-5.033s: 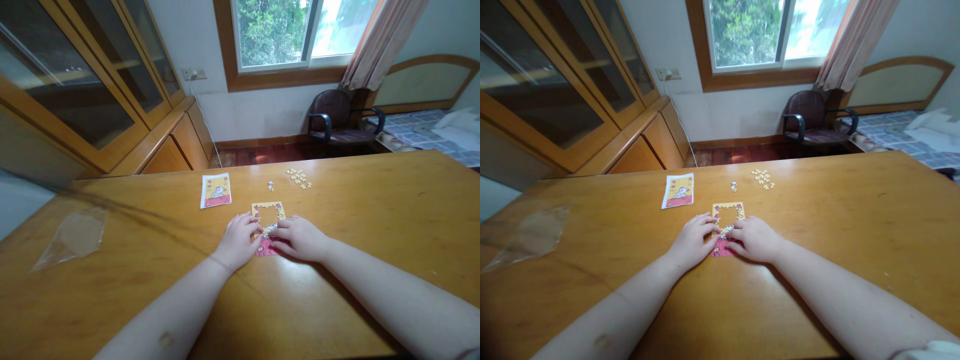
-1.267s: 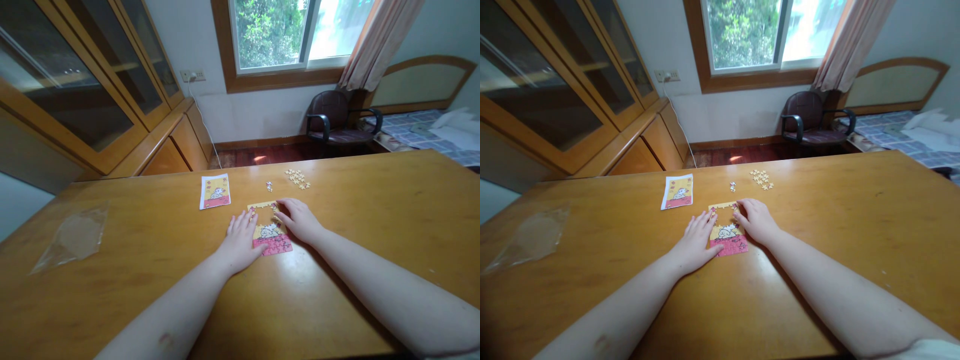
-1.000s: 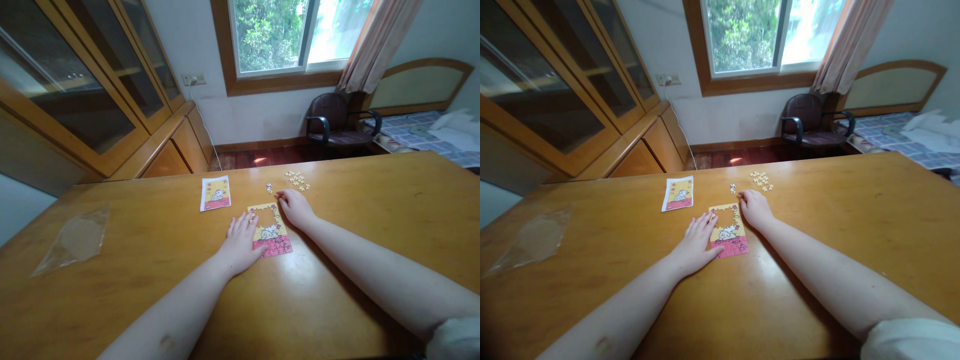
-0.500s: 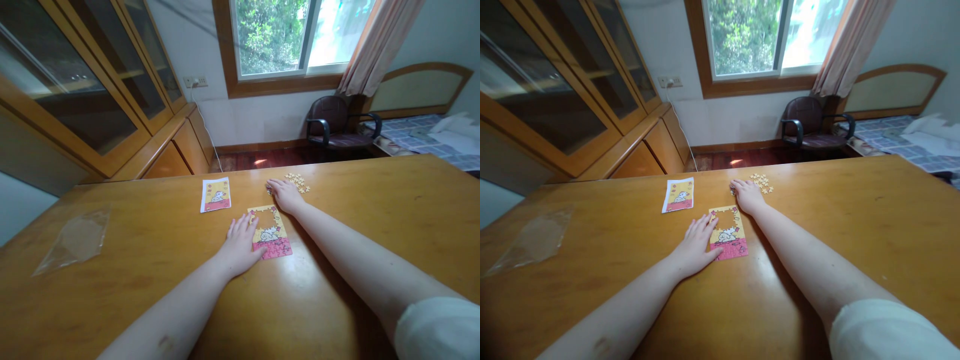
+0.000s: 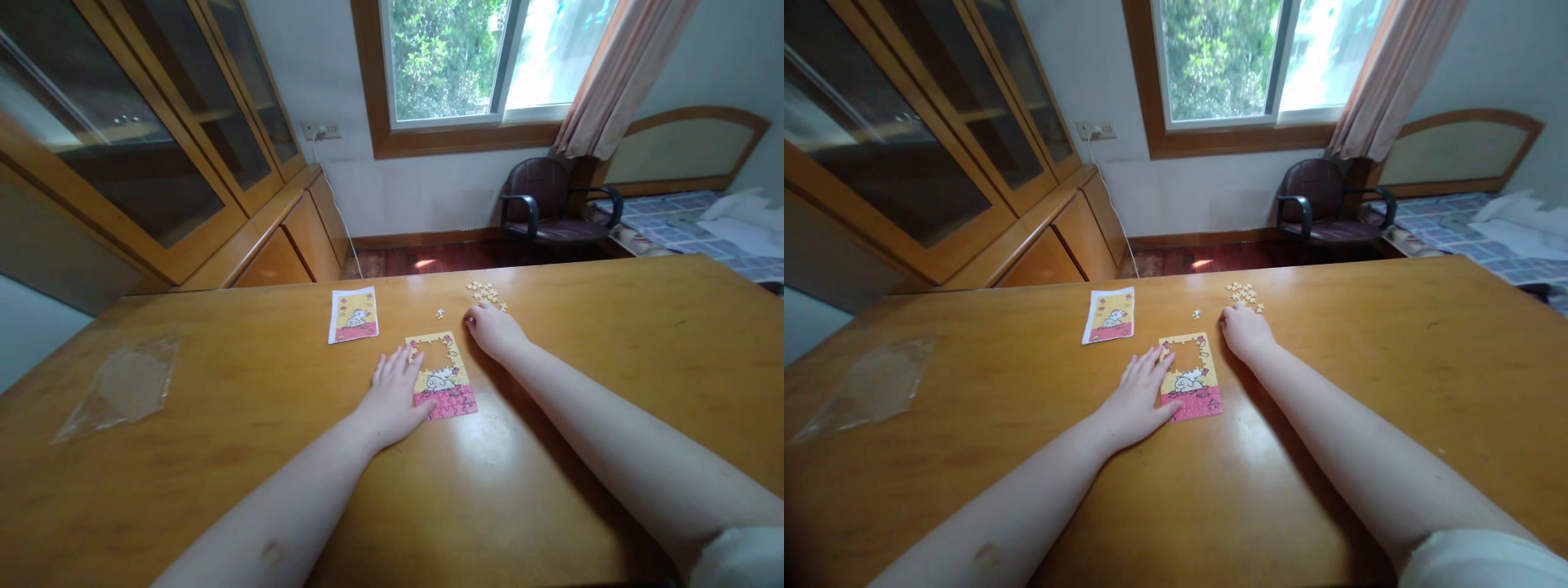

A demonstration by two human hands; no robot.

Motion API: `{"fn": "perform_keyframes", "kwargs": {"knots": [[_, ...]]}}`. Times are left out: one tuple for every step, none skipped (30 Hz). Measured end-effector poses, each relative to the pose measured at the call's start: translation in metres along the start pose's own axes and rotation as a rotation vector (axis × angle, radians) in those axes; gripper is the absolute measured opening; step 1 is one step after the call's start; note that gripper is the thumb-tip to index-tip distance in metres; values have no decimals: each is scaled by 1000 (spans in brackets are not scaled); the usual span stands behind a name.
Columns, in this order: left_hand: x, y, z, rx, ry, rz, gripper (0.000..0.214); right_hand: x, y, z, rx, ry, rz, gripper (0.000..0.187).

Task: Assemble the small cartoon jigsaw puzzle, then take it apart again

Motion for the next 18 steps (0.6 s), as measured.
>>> {"fn": "perform_keyframes", "kwargs": {"knots": [[0, 0, 0, 0, 2, 0, 79, 0, 3, -6, -31, -35, 8, 25], [0, 1, 0, 0, 4, -1, 79, 0, 5, -13, -52, -65, 22, 23], [1, 1, 0, -1, 6, -3, 79, 0, 6, -20, -66, -88, 44, 21], [0, 1, 0, -2, 6, -5, 79, 0, 6, -26, -67, -103, 71, 21], [0, 1, 0, -3, 5, -6, 79, -1, 6, -32, -64, -113, 103, 20], [0, 1, 0, -3, 4, -8, 79, -1, 6, -38, -59, -112, 139, 18], [0, 0, 0, -4, 5, -9, 78, 0, 7, -42, -41, -110, 173, 18], [0, 0, 0, -5, 6, -10, 78, 1, 7, -45, -21, -115, 208, 19], [0, 0, 0, -6, 7, -12, 78, 3, 9, -48, -1, -123, 246, 19], [0, 0, 0, -5, 6, -14, 78, 5, 10, -49, 24, -130, 278, 19], [1, 0, -1, -2, 5, -16, 78, 7, 13, -50, 43, -130, 293, 18], [1, 1, -1, 2, 1, -16, 78, 10, 15, -50, 62, -124, 288, 16], [2, 1, -1, 7, -6, -16, 78, 11, 17, -50, 81, -125, 278, 15], [2, 1, -1, 11, -13, -13, 79, 12, 19, -49, 95, -133, 270, 14], [2, 2, -1, 14, -17, -10, 79, 11, 20, -49, 108, -147, 270, 14], [3, 2, -2, 14, -18, -7, 79, 9, 20, -49, 115, -163, 280, 14], [3, 2, -2, 13, -17, -4, 79, 7, 20, -48, 116, -174, 295, 13], [3, 3, -2, 11, -14, -2, 79, 5, 19, -48, 117, -180, 310, 13]]}}
Point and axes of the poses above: each hand's wrist, its own z-axis towards the middle knuckle, its own x-axis out of the back of the hand, y = z × x, the point moved 5 cm from there along z, towards the middle knuckle, and after that the axes turned 7 degrees about -z, right-handed, at the moved point
